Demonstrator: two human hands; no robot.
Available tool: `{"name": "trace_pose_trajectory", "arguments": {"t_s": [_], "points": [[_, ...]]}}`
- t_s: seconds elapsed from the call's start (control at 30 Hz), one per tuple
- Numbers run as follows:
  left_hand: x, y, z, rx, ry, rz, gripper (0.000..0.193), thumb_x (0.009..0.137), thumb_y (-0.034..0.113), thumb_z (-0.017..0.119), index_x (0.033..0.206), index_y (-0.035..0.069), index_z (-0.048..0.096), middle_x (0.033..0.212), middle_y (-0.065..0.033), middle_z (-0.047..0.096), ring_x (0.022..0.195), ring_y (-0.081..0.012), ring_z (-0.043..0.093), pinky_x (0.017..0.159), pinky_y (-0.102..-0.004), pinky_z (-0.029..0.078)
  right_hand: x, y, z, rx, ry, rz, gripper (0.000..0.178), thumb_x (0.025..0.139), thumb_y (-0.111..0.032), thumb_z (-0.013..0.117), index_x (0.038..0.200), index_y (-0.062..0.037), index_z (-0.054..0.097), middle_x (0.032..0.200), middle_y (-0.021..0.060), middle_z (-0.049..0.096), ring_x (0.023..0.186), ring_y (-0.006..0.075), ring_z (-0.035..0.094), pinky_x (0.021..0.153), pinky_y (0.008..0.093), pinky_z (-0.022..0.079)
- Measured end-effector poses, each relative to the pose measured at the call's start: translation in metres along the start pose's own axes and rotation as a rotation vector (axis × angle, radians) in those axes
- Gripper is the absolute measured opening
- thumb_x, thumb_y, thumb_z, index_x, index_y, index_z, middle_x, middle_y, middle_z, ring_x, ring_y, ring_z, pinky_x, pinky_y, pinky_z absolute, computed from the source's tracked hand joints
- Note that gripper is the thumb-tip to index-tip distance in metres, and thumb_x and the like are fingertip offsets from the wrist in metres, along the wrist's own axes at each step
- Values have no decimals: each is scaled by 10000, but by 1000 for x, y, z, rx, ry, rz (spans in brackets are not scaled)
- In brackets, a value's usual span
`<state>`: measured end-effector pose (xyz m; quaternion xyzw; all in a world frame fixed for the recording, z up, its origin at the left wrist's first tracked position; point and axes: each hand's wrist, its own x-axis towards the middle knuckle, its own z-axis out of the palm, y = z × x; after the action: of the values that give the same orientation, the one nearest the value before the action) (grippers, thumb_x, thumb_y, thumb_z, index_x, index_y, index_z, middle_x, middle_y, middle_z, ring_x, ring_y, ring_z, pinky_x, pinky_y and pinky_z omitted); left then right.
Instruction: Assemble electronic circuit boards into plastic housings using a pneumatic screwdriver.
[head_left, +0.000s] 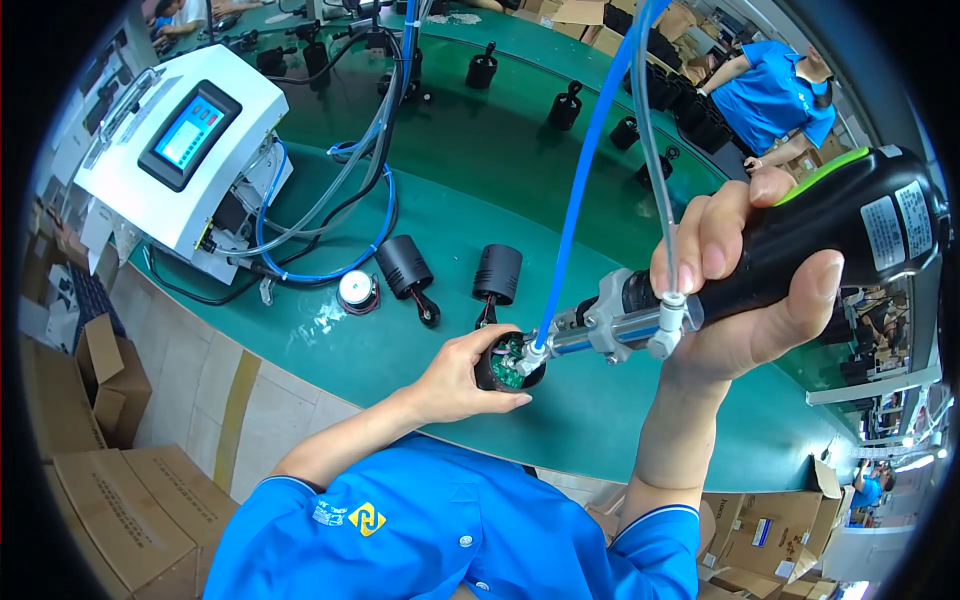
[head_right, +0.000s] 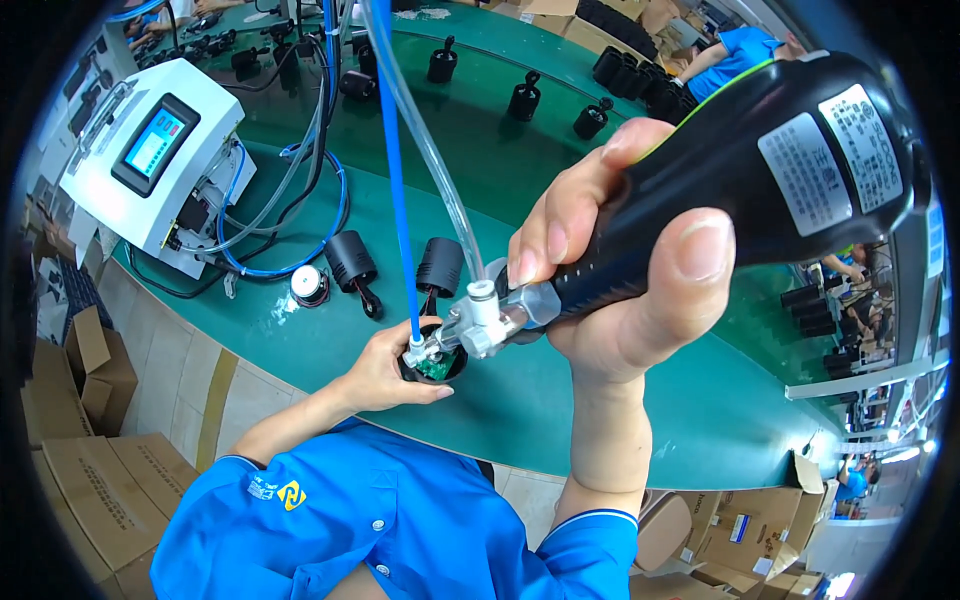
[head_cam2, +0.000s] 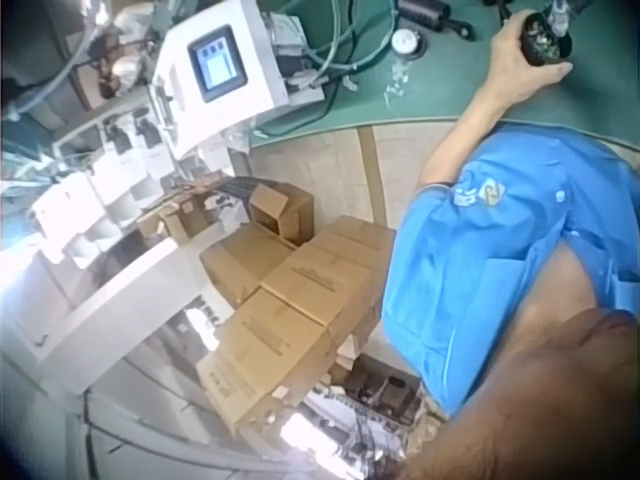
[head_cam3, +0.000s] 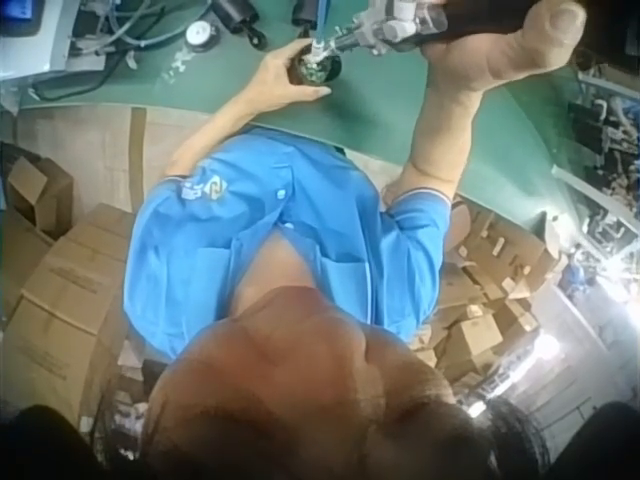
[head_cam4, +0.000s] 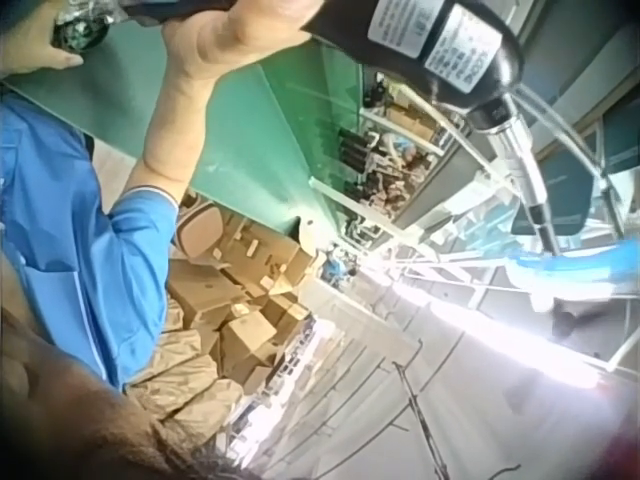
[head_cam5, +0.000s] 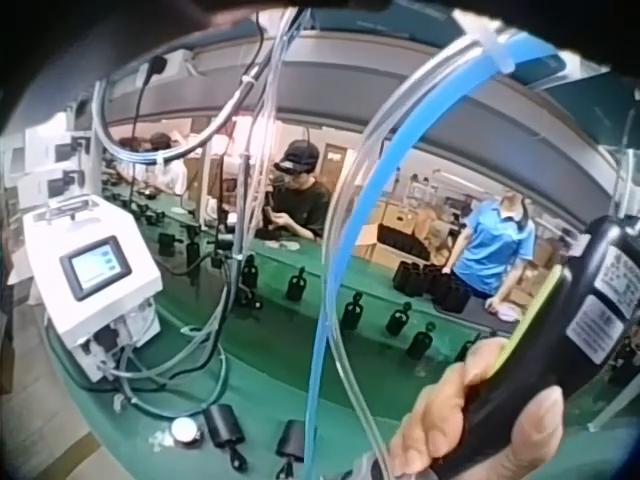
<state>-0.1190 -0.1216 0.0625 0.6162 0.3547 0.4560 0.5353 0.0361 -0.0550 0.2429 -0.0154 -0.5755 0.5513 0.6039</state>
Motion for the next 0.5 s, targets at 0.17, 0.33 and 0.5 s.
{"name": "trace_pose_trajectory", "arguments": {"t_s": [0.17,0.33,0.5], "points": [[1,4,-1,18,14,-38,617,604,136,759,1138,-18,491,1013,-122,581,858,-201,571,777,-276,446,-3,2,3,-44,8,-12,560,851,-463,436,1163,1,423,645,53,483,473,135,477,406,221,393],[2,3,-6,72,37,-62,618,605,133,756,1141,-14,488,1009,-127,585,863,-205,577,780,-280,448,12,-13,7,-118,16,-44,553,857,-452,427,1161,10,419,638,49,485,457,127,463,405,225,398],[-5,-6,-13,84,135,4,626,604,135,756,1148,-13,482,1010,-131,588,878,-212,583,792,-287,451,20,-20,2,6,-4,-79,520,868,-428,421,1150,10,419,635,56,480,456,119,450,412,236,410]]}}
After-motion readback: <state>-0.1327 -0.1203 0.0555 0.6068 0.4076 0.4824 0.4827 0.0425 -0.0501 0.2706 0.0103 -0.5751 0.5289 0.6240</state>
